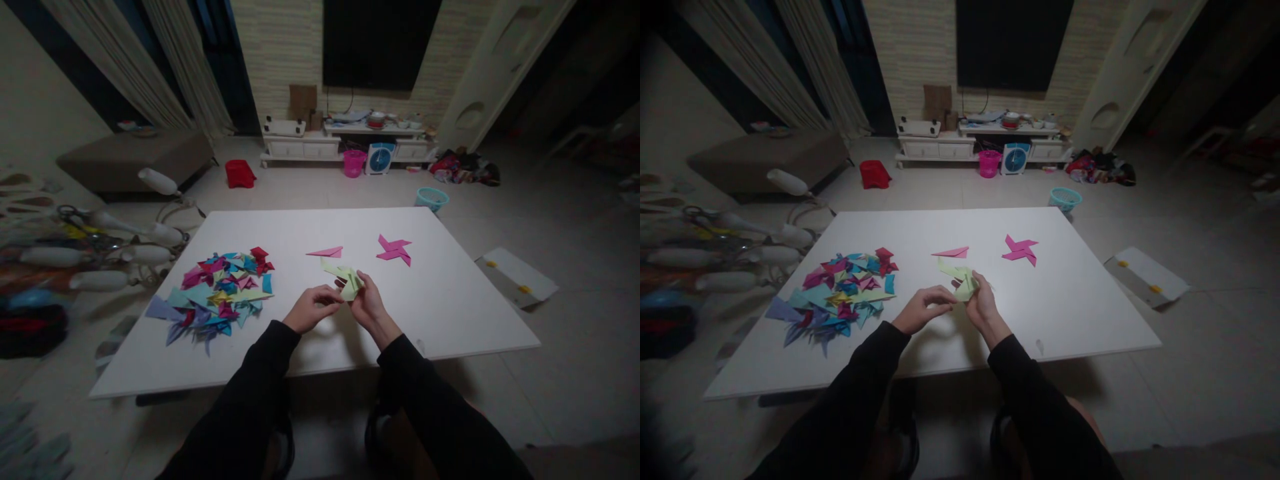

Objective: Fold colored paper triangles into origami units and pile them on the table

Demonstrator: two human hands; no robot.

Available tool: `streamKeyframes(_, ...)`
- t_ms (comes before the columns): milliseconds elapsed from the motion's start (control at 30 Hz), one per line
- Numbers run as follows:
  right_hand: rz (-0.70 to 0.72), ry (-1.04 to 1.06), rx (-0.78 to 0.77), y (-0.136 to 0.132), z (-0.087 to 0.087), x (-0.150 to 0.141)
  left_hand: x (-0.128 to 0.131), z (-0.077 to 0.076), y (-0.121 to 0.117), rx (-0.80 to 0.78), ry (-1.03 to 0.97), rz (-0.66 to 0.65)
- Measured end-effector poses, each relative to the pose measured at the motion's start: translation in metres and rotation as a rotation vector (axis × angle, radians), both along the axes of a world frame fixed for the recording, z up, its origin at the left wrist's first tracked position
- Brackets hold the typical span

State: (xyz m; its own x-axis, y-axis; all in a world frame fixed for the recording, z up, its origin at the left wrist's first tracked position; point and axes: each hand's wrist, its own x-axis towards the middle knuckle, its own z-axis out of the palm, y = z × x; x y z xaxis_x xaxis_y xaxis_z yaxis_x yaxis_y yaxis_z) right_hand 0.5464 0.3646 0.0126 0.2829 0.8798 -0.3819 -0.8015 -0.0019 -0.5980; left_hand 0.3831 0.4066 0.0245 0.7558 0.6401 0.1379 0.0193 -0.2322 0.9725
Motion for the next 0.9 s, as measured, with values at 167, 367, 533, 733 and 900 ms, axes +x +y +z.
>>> streamKeyframes(167,-0.183,-0.131,-0.018,0.005,-0.013,0.000,-0.003,-0.001,0.002,0.000,0.101,-0.001)
streamKeyframes(367,-0.259,-0.248,-0.120,0.002,-0.016,0.000,-0.004,-0.004,0.001,0.203,0.103,0.302)
streamKeyframes(533,-0.201,-0.318,-0.136,-0.002,-0.013,-0.001,-0.003,-0.014,0.001,0.712,0.176,0.473)
streamKeyframes(733,-0.029,-0.480,-0.048,-0.005,-0.013,-0.004,0.003,-0.016,-0.001,0.898,0.273,0.331)
streamKeyframes(900,0.037,-0.534,-0.007,-0.008,-0.012,-0.007,0.006,-0.014,-0.002,0.933,0.291,0.317)
